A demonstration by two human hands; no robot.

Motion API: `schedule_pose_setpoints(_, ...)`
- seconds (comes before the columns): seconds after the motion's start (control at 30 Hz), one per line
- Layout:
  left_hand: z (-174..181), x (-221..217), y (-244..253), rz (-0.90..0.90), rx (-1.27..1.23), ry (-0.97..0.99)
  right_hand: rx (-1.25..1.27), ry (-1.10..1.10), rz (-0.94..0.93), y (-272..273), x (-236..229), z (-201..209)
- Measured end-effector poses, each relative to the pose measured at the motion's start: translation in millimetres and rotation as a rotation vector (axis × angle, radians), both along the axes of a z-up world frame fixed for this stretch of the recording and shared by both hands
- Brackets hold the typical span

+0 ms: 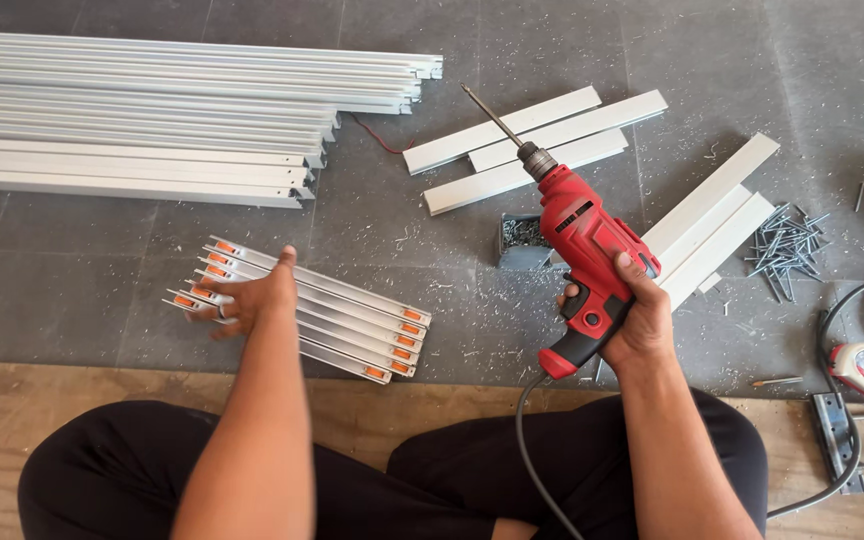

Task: The person sits on the floor and uses a red corded drill to drive screws into a stack of white metal frame pieces. They repeatedly pick up screws, align them with the drill bit, and fasten them into the frames.

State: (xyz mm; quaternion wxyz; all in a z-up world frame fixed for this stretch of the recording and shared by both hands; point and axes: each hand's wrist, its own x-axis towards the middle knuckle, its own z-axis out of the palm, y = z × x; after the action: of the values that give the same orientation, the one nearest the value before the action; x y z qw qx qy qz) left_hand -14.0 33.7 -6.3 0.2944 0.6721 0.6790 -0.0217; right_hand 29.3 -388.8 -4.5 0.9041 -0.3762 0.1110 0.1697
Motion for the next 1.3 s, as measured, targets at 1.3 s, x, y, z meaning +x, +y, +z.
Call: schedule_pose_setpoints(1.3,-24,1,-102,-1.61,0.275,0.262,-0.06,-0.028,-0.025,3,-2,-11)
